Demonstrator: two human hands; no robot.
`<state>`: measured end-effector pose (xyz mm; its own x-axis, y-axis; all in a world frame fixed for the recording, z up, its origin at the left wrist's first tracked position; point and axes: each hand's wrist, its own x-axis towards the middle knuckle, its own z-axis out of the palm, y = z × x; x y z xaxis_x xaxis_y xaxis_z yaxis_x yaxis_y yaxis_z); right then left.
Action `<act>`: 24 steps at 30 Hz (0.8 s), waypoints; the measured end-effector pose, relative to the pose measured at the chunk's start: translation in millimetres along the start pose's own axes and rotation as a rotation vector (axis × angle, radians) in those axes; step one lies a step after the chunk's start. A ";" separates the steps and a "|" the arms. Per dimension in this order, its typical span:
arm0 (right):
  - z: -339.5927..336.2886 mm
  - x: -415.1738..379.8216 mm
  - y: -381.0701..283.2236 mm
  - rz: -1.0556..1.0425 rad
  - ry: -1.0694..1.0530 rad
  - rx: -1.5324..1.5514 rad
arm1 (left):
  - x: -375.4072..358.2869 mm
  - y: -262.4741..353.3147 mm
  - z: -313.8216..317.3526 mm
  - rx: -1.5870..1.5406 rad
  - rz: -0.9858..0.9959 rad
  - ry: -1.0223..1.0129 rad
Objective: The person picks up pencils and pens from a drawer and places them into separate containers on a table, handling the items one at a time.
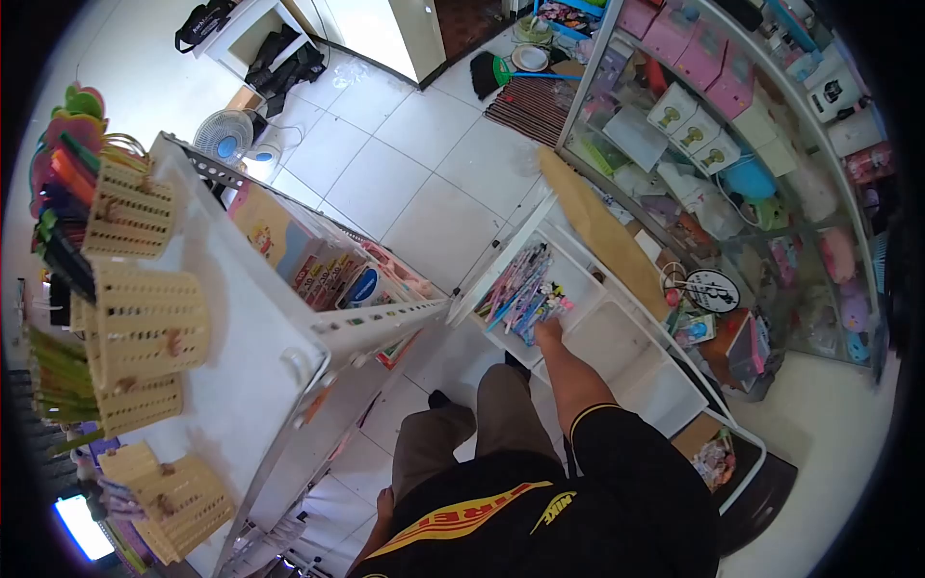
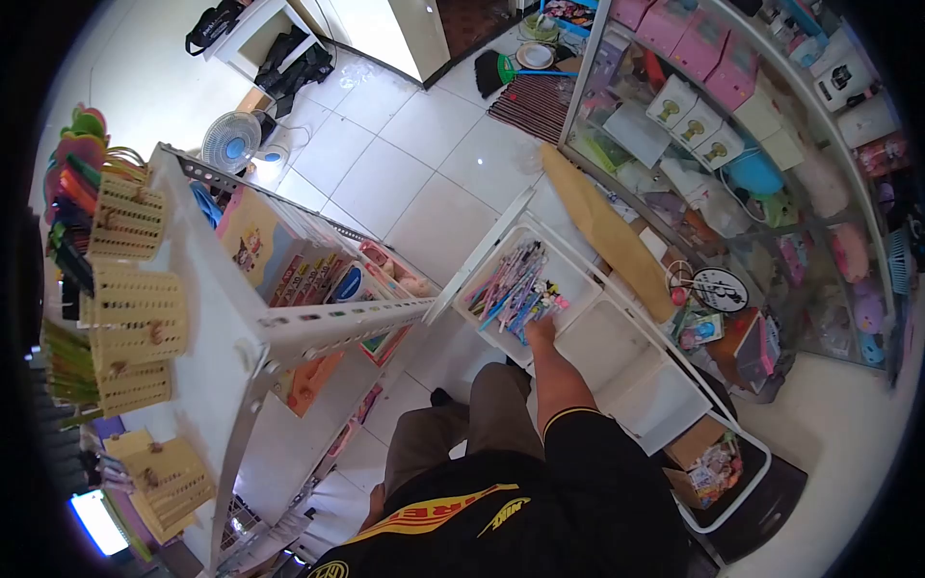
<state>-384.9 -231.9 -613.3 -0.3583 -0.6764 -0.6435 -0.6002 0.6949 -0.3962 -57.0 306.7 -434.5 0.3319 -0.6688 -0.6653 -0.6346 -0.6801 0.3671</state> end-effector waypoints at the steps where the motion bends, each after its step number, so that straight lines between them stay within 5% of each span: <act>1: -5.9 -4.4 -15.0 0.085 0.028 -0.021 | 2.9 -0.8 -1.9 -0.167 -0.089 -0.011; 4: -10.7 -10.6 -36.8 0.071 0.031 -0.057 | 12.0 -28.3 14.9 -0.129 0.051 -0.004; 7: -5.4 -15.9 -39.7 0.065 0.110 -0.055 | 20.1 21.1 -33.3 -0.201 -0.146 -0.136; 11: -10.9 -26.1 -25.3 -0.076 0.318 -0.030 | 28.1 -5.1 -45.0 -0.021 -0.085 -0.186; 13: -35.0 -47.5 -28.0 -0.139 0.245 0.042 | 34.7 16.9 -60.1 -0.066 -0.213 -0.104; 15: -65.1 -80.6 -36.7 -0.208 0.166 0.107 | 34.9 106.7 -106.6 -0.226 -0.219 0.000; 17: -105.4 -135.6 -55.7 -0.510 -0.066 0.294 | 50.5 153.1 -133.0 -0.264 -0.058 -0.080; 22: -196.7 -308.2 -124.0 -0.862 -0.478 0.328 | 41.5 321.7 -230.8 -0.496 0.420 -0.265; 24: -221.6 -371.3 -149.1 -0.957 -0.634 0.232 | 22.0 369.3 -258.8 -0.550 0.688 -0.053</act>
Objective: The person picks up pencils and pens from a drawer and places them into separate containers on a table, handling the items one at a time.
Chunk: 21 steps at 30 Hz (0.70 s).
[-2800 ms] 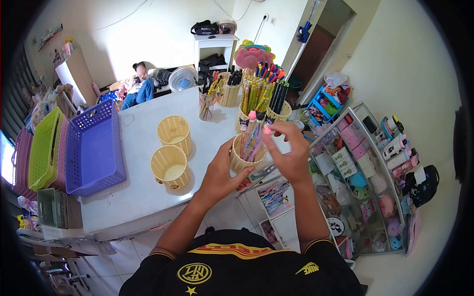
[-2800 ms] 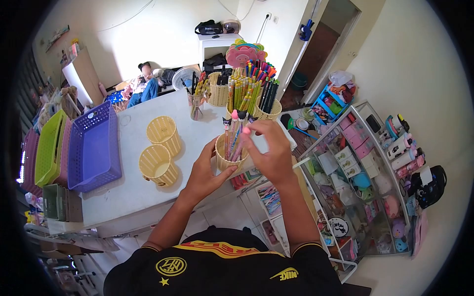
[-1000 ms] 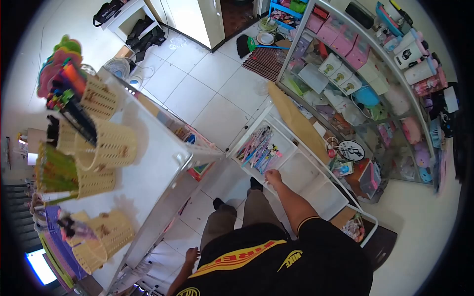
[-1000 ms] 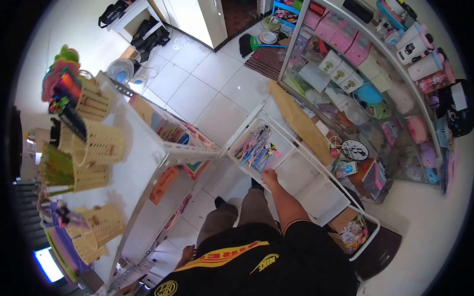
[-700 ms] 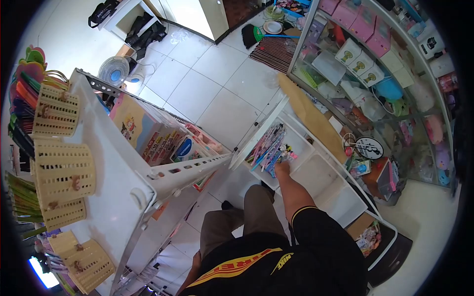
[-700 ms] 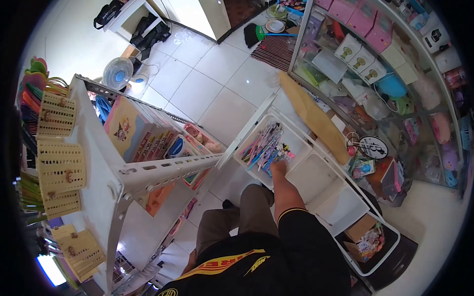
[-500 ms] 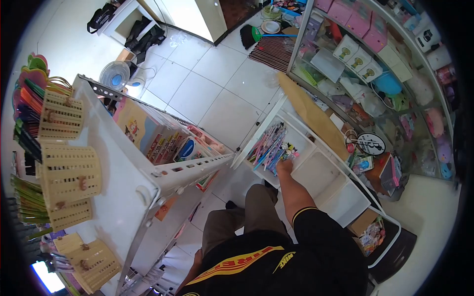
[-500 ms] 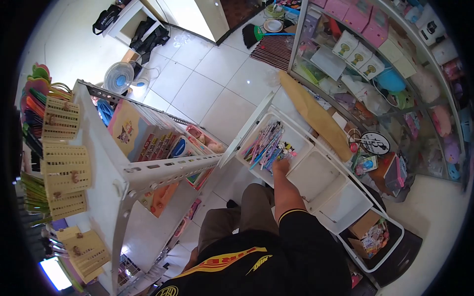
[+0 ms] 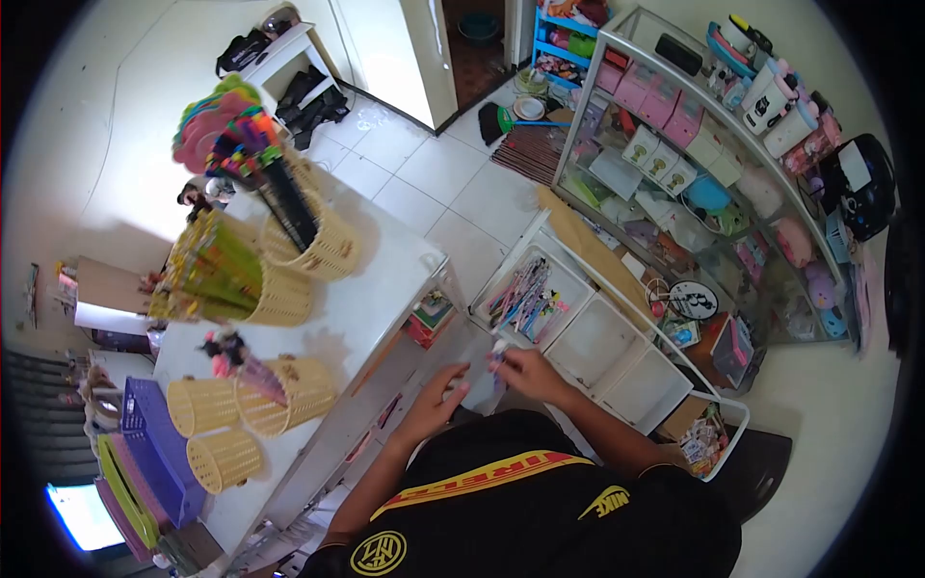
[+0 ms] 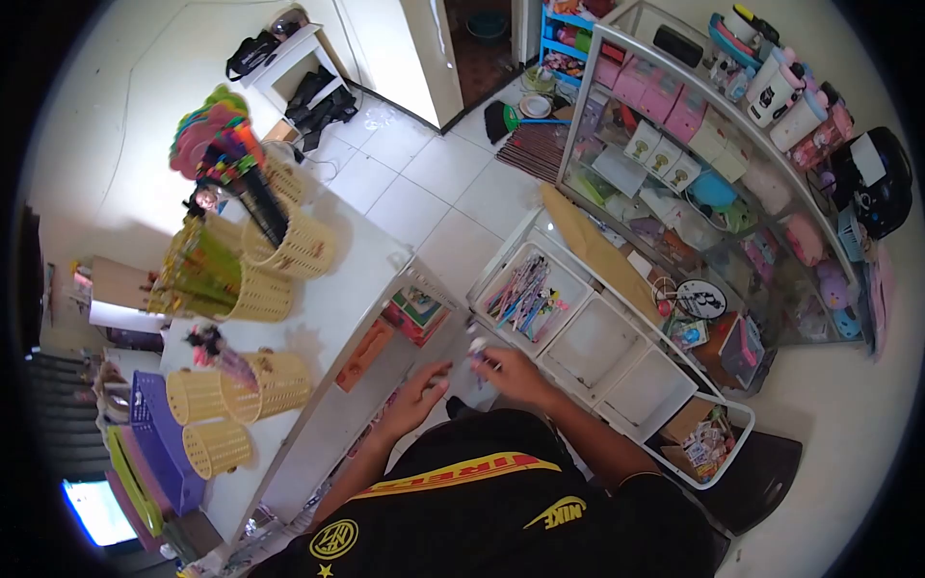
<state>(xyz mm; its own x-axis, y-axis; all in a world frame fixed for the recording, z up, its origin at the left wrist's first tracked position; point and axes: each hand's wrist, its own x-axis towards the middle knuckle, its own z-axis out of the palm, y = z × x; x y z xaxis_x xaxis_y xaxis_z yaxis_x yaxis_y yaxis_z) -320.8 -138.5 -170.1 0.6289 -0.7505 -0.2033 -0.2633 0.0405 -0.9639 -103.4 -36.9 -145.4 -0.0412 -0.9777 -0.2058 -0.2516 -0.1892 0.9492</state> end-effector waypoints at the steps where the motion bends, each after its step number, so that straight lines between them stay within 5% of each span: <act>1: 4.9 -3.7 -26.8 -0.013 -0.009 -0.015 | 3.6 20.0 -0.3 -0.004 0.013 0.017; 3: 14.1 -9.6 -67.5 -0.204 -0.227 -0.133 | -1.0 47.6 -2.3 -0.363 0.126 0.087; 7: 25.1 -4.2 -112.2 -0.325 -0.363 -0.048 | -39.2 59.6 -20.0 -0.461 0.161 0.262; 10: 30.8 -3.0 -160.3 -0.460 -0.438 -0.181 | -73.0 78.7 -36.5 -0.429 0.414 0.417; 12: 39.9 -0.9 -184.8 -0.752 -0.218 -0.154 | -98.3 96.7 -45.2 -0.466 0.490 0.526; 16: 39.3 17.5 -215.2 -0.804 -0.155 -0.158 | -126.7 118.1 -77.4 -0.051 0.689 0.834; 19: 52.1 22.3 -246.5 -0.539 -0.038 0.175 | -130.2 117.7 -98.0 0.237 0.655 0.987; 21: 61.7 34.7 -268.6 -0.783 0.076 0.255 | -127.6 117.5 -102.4 0.246 0.620 0.994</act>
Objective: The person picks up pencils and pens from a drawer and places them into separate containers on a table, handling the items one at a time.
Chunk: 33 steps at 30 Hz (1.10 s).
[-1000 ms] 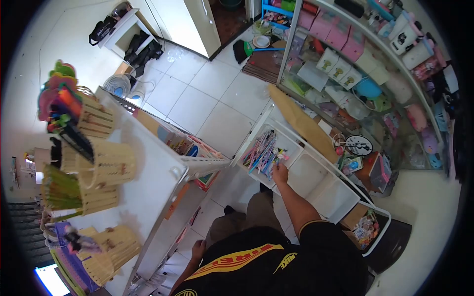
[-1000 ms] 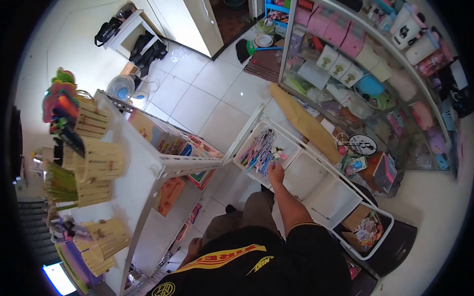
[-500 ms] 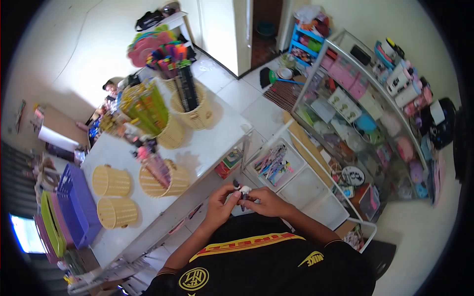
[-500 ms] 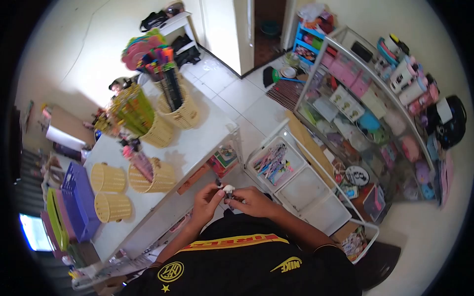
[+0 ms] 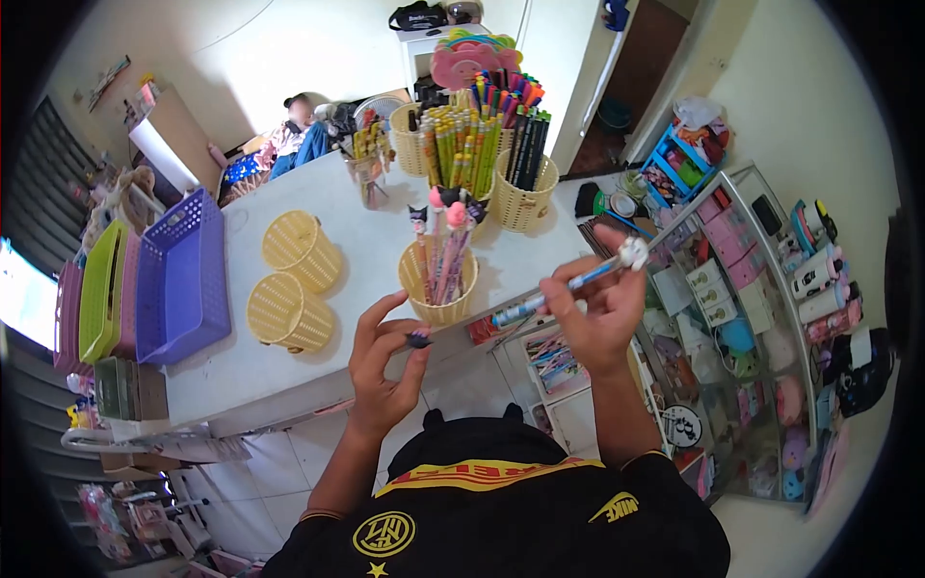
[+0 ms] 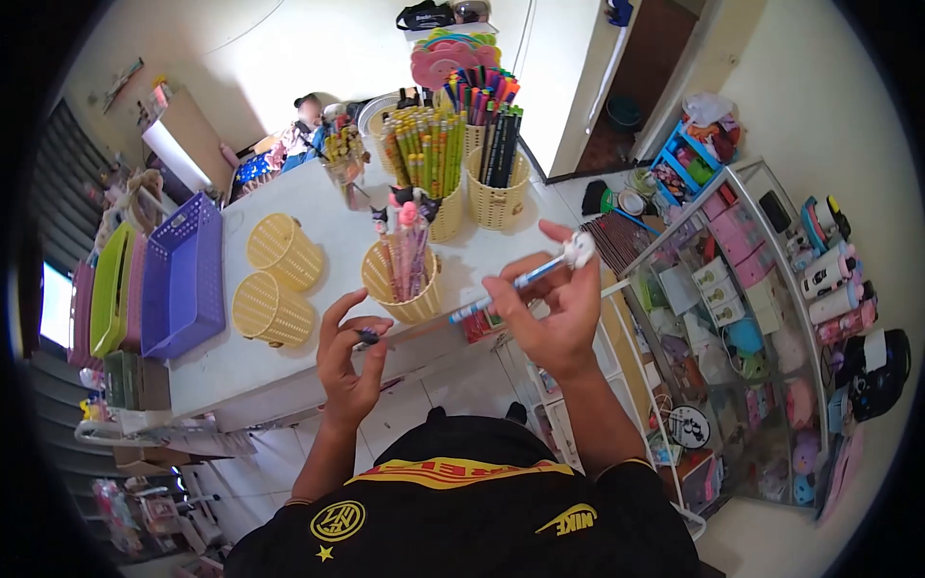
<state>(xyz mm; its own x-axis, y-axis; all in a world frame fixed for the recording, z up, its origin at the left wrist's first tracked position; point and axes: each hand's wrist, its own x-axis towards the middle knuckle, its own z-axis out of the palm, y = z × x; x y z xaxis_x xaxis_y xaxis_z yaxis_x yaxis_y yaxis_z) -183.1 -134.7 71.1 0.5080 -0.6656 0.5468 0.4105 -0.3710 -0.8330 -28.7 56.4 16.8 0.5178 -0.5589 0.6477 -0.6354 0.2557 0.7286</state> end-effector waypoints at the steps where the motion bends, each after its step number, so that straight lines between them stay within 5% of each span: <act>1: 8.3 10.9 -5.4 -0.001 -0.015 -0.001 | -0.2 -5.0 1.5 0.004 0.022 -0.012; 6: 41.7 42.6 -5.6 0.114 -0.008 0.111 | 3.9 -9.5 0.5 0.041 0.072 -0.050; 8: 48.7 42.9 11.1 0.115 -0.080 -0.001 | 3.7 -9.2 -0.4 0.032 0.064 -0.047; 10: 53.3 41.9 21.3 -0.118 -0.256 -0.495 | 4.4 -9.7 -1.5 0.024 0.056 -0.043; 12: 58.1 38.0 16.5 -0.172 -0.195 -0.531 | 5.4 -10.1 -2.2 0.010 0.061 -0.063; 18: 42.1 35.7 -0.3 -0.071 -0.166 -0.646 | 9.6 -8.3 -4.7 0.008 0.060 -0.064; 20: 33.4 35.7 -10.8 0.225 -0.300 -0.780 | 12.0 -7.6 -4.5 0.013 0.067 -0.056; 24: 25.5 20.0 -19.2 0.188 -0.388 -0.720 | 14.2 -1.2 -4.8 0.033 0.074 -0.009; 27: 47.8 2.9 -30.0 0.058 -0.480 -0.337 | 14.0 7.5 -5.8 0.011 0.085 -0.059; 29: 57.8 -6.1 -15.9 -0.319 -0.548 -0.227 | 15.3 10.8 -4.5 -0.002 0.095 -0.063; 33: 53.6 -7.4 4.4 -0.286 -0.503 -0.216 | 21.1 10.8 -0.2 -0.039 0.079 -0.056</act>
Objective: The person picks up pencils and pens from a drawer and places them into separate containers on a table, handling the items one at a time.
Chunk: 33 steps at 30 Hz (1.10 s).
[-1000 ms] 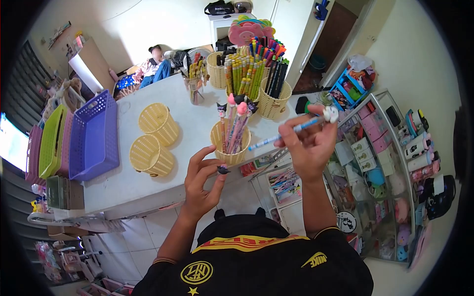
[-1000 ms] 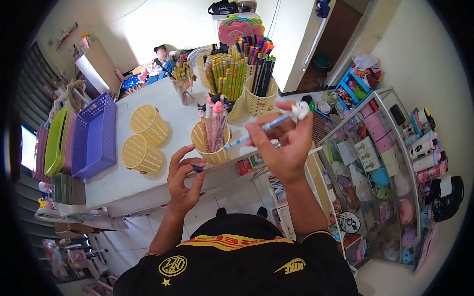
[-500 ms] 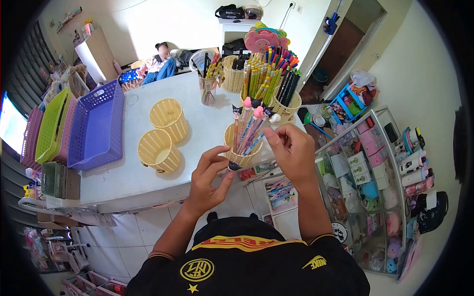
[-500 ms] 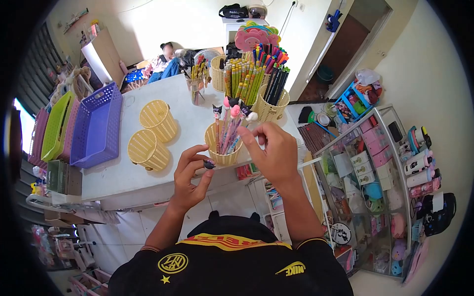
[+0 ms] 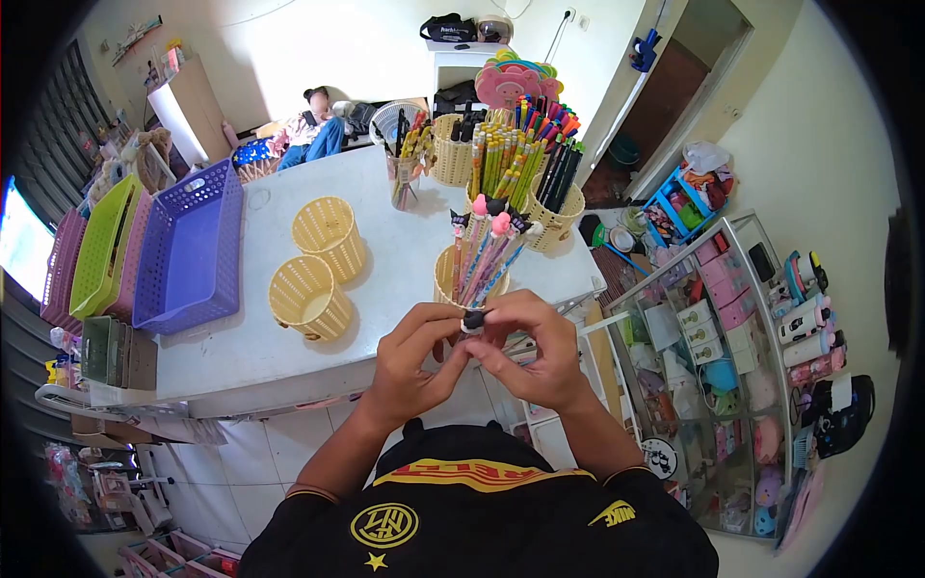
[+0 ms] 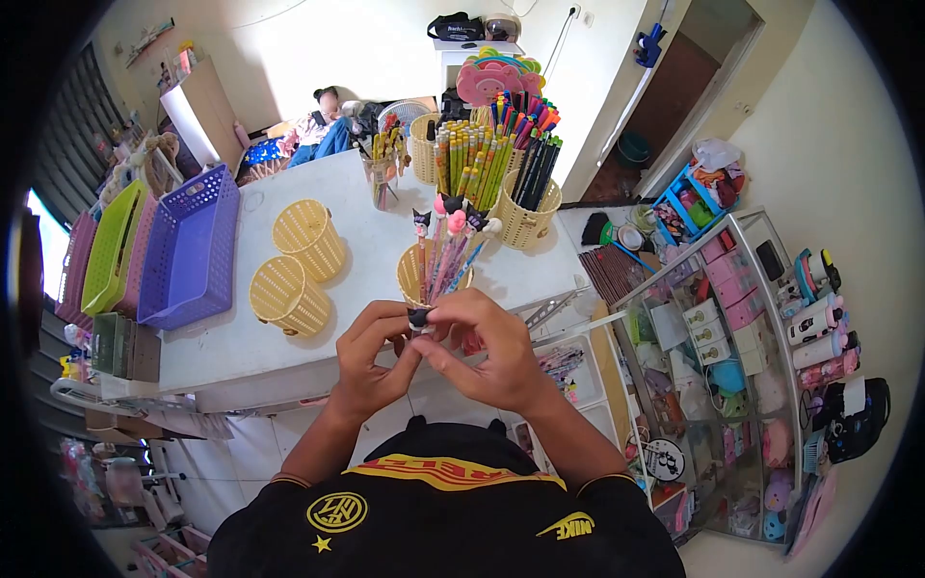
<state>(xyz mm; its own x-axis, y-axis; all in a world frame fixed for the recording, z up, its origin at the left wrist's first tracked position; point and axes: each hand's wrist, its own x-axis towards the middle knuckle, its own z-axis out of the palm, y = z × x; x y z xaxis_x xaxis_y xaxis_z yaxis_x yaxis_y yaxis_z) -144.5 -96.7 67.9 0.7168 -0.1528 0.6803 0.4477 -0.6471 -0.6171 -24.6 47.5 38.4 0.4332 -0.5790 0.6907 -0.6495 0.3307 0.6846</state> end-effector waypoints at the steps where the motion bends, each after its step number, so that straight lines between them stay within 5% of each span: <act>1: 4.5 -0.7 1.1 0.040 0.077 0.076 | 1.4 0.9 0.7 0.001 0.002 0.002; 9: -4.9 11.0 11.1 0.033 0.049 0.013 | 12.1 -2.0 -2.8 0.075 0.108 -0.070; 12: -18.4 16.7 6.8 0.048 0.370 0.104 | 9.3 -17.0 -1.4 0.147 0.153 0.143; 18: -58.2 40.1 1.1 -0.098 0.688 0.151 | 4.9 -51.7 14.1 -0.097 -0.190 0.036; 22: -54.2 39.4 17.8 -0.023 0.666 0.010 | 9.3 -48.2 13.5 -0.123 -0.340 -0.093; 27: -42.1 40.7 23.0 0.093 0.226 -0.393 | 13.8 -48.5 12.5 -0.172 -0.361 -0.168; 33: -35.1 41.1 24.3 0.043 0.286 -0.443 | 13.0 -49.6 12.7 -0.131 -0.362 -0.170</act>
<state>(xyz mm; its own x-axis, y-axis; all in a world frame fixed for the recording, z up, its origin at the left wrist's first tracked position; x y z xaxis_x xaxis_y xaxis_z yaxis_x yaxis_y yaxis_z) -122.9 -144.9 94.8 0.5275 -0.3440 0.7768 0.1078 -0.8799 -0.4628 5.4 14.1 10.5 0.5028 -0.7863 0.3590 -0.3845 0.1686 0.9076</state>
